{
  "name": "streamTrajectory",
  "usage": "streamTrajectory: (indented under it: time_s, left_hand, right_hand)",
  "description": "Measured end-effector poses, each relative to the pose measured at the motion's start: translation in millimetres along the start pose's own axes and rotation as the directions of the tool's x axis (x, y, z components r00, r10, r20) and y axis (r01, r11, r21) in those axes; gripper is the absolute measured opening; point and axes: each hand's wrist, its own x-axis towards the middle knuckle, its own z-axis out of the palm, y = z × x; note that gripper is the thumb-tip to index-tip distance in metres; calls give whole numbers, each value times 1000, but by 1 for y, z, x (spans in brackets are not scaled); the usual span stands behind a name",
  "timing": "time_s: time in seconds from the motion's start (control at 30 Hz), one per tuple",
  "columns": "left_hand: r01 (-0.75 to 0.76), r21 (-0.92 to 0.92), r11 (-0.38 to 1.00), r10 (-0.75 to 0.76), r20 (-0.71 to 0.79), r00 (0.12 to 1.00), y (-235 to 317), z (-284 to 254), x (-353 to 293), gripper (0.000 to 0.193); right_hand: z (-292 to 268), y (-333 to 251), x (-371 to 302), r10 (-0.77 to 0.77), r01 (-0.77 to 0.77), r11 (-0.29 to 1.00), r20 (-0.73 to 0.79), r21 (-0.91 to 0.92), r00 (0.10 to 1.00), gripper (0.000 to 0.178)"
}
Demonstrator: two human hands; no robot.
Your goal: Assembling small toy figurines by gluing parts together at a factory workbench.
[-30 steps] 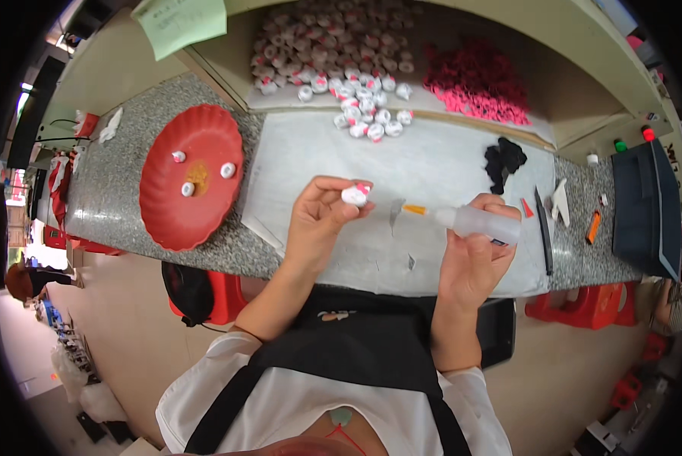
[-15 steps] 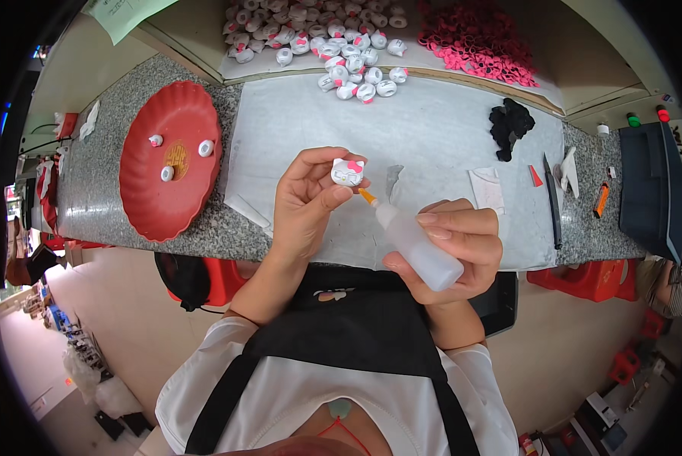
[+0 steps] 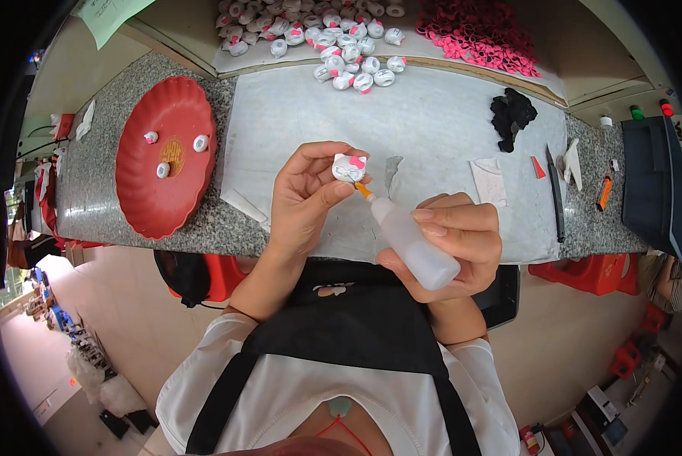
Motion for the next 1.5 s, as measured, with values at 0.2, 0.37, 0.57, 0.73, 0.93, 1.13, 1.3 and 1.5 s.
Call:
streamTrajectory:
  time_s: [0.2,0.37,0.57,0.73,0.93,1.13,1.3,1.5]
  left_hand:
    - [1,-7,1000,-1,22,1000,-2,-1,0,33]
    - [6,-19,1000,-6,26,1000,0,0,-1,33]
    - [19,-55,998,-18,31,999,0,1,-1,33]
    - [33,-37,999,-32,32,999,1,1,-1,34]
    - [40,-27,999,-39,33,999,1,-1,-1,34]
    - [35,-11,999,-34,40,999,0,0,-1,33]
    - [38,-18,999,-38,30,999,0,0,-1,32]
    - [39,-12,999,-39,39,998,1,0,0,32]
  right_hand:
    - [-1,1,0,-11,11,999,3,35,1000,43]
    - [-4,-1,-1,-26,26,1000,9,8,1000,42]
    - [-3,1,-1,-56,56,998,-21,14,998,42]
    - [-2,1,-1,-75,75,997,-4,8,997,42]
    - [-1,2,-1,-75,75,997,-6,17,997,43]
    - [0,1,-1,-57,57,998,-8,24,998,42]
    - [-1,-1,-2,-48,47,998,14,29,999,41]
    - [1,0,-1,-36,37,998,-22,43,999,39]
